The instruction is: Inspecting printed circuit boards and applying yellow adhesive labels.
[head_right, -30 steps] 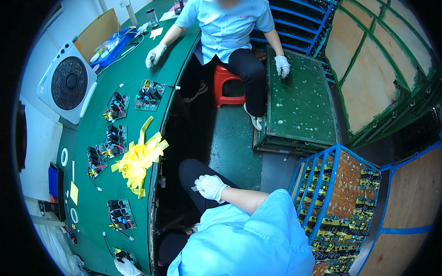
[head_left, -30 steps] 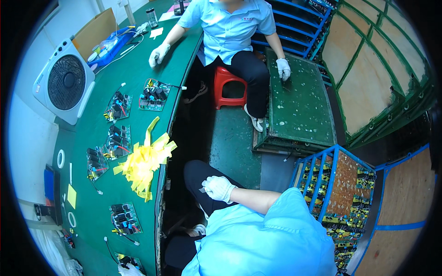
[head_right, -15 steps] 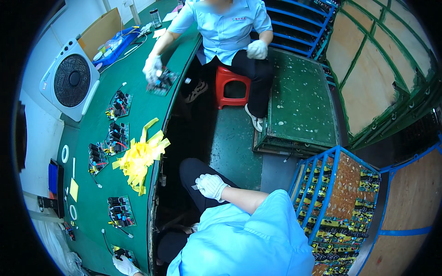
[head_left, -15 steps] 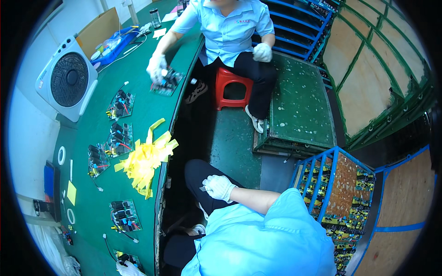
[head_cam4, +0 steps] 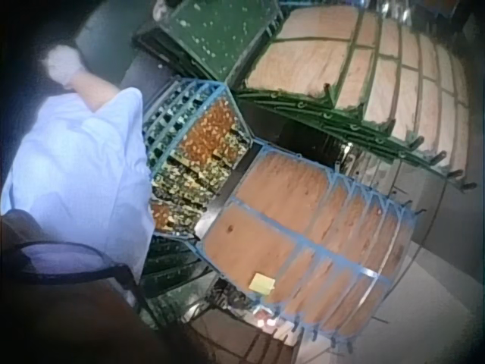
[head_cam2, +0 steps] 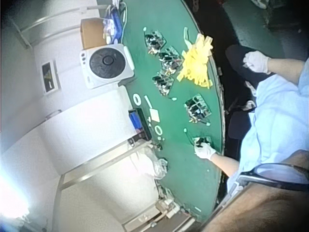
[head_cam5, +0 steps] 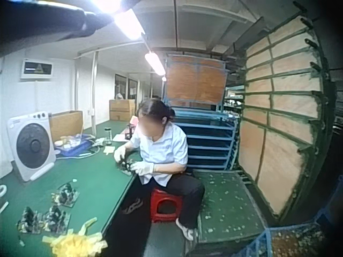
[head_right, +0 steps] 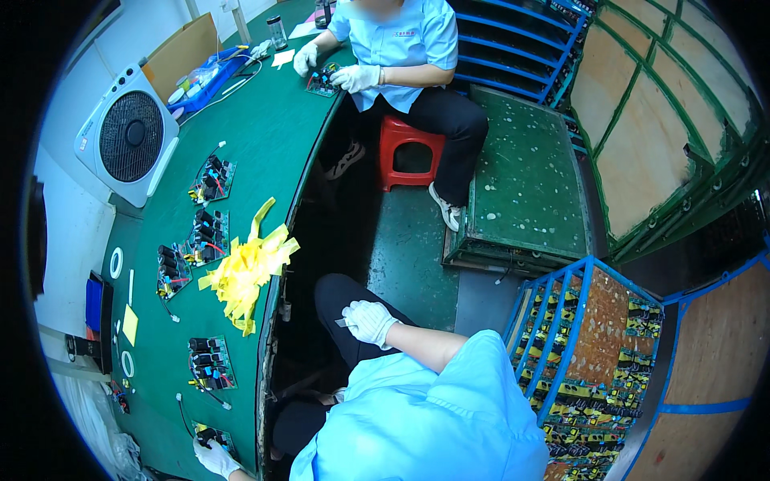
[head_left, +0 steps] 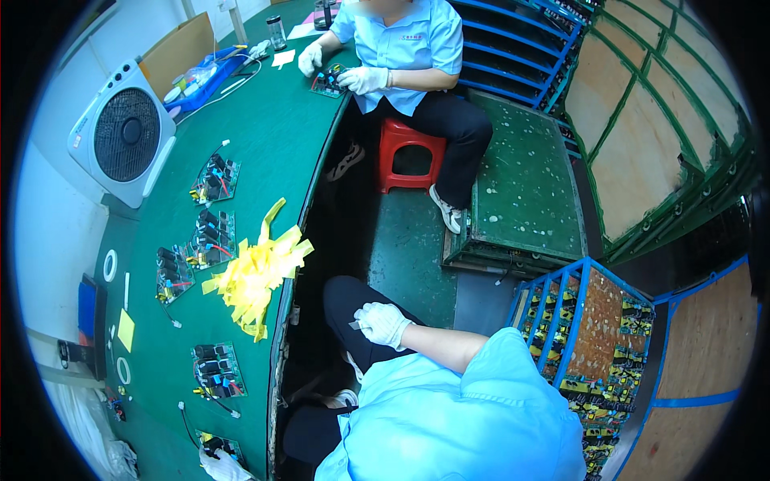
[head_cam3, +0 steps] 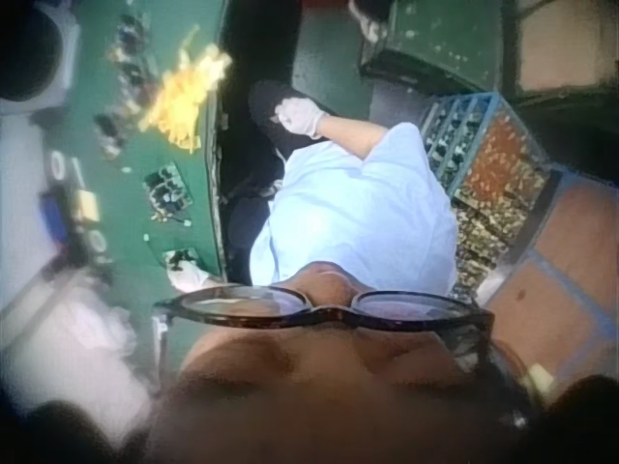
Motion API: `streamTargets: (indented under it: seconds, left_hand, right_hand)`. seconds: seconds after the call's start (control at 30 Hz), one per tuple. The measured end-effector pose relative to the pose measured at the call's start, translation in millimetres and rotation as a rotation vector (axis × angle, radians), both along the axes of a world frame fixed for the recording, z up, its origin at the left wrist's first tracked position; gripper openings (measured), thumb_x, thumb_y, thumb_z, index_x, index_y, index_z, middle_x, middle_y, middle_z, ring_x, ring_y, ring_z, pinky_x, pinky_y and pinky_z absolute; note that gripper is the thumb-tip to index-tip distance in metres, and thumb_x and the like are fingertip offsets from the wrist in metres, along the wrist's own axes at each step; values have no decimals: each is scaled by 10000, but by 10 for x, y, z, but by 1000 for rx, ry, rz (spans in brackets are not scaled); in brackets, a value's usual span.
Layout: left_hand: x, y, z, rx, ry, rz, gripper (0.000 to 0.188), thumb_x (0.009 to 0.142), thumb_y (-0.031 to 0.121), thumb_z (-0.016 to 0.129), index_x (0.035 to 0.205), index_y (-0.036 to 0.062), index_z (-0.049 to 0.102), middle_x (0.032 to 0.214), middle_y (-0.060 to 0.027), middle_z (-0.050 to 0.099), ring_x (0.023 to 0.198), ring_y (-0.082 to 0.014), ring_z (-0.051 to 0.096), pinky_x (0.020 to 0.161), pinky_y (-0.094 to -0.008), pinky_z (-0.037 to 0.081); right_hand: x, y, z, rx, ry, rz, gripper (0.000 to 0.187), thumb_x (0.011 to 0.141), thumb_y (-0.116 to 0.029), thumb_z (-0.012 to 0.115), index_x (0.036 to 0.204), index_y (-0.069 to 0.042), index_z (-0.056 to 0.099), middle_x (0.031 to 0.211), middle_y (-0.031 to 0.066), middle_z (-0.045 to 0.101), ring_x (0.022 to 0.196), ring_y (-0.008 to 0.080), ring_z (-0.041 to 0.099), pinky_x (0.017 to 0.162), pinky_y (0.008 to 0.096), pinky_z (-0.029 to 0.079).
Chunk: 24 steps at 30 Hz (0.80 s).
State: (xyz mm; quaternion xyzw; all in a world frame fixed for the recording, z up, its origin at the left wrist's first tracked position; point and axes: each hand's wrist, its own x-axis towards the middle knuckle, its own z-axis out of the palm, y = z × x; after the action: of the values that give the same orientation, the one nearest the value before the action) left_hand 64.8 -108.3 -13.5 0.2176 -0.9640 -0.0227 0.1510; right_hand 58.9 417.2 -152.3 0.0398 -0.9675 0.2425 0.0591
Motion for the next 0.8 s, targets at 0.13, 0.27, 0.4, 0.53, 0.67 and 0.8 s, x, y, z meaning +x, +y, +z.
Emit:
streamTargets:
  seconds: [0.13, 0.27, 0.4, 0.53, 0.67, 0.8]
  left_hand:
    - [23, -153, -103, 83, 70, -5, 439, 806, 78, 617, 1240, 18, 591, 1179, -204, 648, 1033, -381, 628, 887, -448, 482]
    - [-18, -68, -57, 200, 67, -68, 420, 798, 35, 613, 1216, -2, 598, 1125, -212, 653, 997, -356, 640, 886, -418, 497]
    - [21, 36, 29, 789, 177, -56, 419, 798, -27, 582, 1214, 6, 623, 1077, -162, 684, 921, -216, 667, 823, -353, 529]
    - [61, 37, 165, 168, 30, -48, 306, 757, 124, 605, 1042, 39, 677, 960, -184, 685, 935, -371, 647, 863, -441, 505]
    - [76, 68, 238, 114, 63, -45, 250, 719, 97, 607, 950, 41, 685, 924, -194, 675, 907, -396, 638, 822, -465, 515]
    - [43, 104, 220, 121, 81, -27, 239, 706, 84, 614, 931, 47, 688, 925, -191, 678, 900, -376, 646, 820, -457, 519]
  right_hand:
    - [12, -8, 35, 3, 27, -8, 178, 880, -213, 485, 876, -80, 603, 826, 136, 629, 742, 309, 640, 644, 435, 537]
    - [12, 2, 101, 17, -29, -24, 182, 873, -214, 491, 883, -88, 621, 853, 139, 642, 778, 322, 647, 666, 445, 542]
    - [-33, -15, 172, -56, -79, 50, 209, 854, -233, 511, 835, -85, 657, 867, 166, 660, 848, 359, 640, 738, 480, 533]
    - [-50, -61, 159, -99, -34, 5, 213, 808, -190, 572, 948, -71, 680, 886, 173, 651, 843, 380, 632, 743, 477, 522]
    - [-30, -112, 128, -28, 67, -7, 119, 854, -168, 617, 933, -84, 645, 813, 170, 625, 765, 390, 618, 675, 495, 498]
    - [-91, -267, 391, -161, 132, -18, 185, 835, -156, 643, 1007, -95, 668, 907, 164, 672, 822, 370, 649, 724, 455, 529]
